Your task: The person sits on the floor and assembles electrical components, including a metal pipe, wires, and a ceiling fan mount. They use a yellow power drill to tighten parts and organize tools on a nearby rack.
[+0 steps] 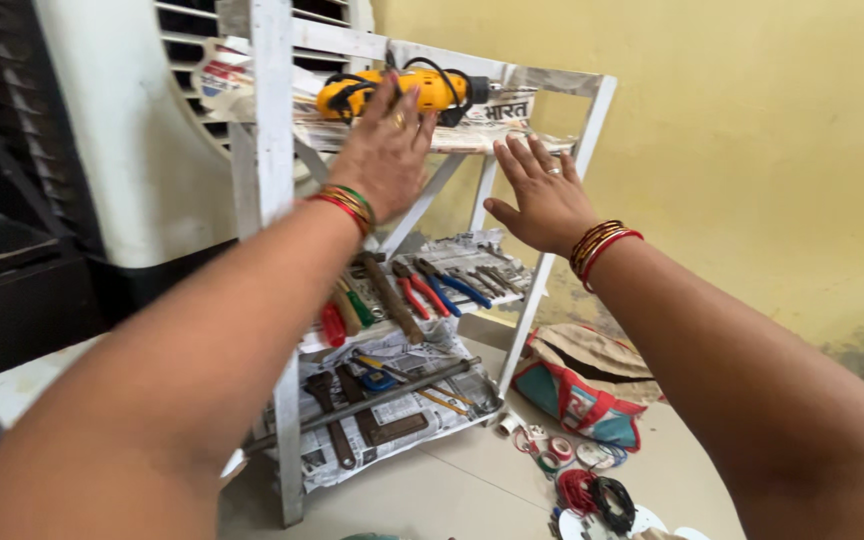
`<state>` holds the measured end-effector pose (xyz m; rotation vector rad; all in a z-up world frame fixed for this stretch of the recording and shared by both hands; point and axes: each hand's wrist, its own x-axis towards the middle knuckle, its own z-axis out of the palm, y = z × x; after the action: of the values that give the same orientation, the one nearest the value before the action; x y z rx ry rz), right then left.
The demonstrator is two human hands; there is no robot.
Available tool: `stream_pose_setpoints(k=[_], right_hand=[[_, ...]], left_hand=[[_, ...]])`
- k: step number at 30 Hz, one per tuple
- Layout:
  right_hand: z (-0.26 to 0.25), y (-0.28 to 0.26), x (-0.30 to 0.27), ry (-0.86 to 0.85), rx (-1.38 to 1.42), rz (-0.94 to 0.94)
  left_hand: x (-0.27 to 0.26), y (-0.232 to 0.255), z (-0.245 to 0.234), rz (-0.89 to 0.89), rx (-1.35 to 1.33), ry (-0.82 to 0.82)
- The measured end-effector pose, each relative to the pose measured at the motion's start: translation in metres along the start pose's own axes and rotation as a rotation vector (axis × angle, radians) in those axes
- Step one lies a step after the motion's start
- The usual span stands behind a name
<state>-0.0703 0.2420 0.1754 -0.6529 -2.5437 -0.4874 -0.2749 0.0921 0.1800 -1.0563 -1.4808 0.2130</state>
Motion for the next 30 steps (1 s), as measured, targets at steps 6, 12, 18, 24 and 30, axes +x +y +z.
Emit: stream_pose_setpoints(k=[6, 12, 18, 24, 30], right_hand=[[-0.001, -0.012, 0.001, 0.019, -0.063, -0.058], [0.009, -0.021, 0.006, 0.068, -0.056, -0.059], [0.002, -0.025, -0.005, 0.023, -0.116, -0.049], [-0.013, 0.015, -0.051, 0.019, -0.120, 0.033], [-0.024, 0.068, -0.126, -0.018, -0.152, 0.120]], left_hand=[[0.008, 0.019, -0.011, -0.055, -0.211, -0.410], [0.003, 0.037, -0.008, -0.082, -0.063, -0.328], [0.002, 0.033, -0.021, -0.195, -0.214, -0.425], [0.004, 0.033, -0.040, -0.205, -0.179, -0.537], [0.014, 0.039, -0.052, -0.261, -0.252, -0.639]])
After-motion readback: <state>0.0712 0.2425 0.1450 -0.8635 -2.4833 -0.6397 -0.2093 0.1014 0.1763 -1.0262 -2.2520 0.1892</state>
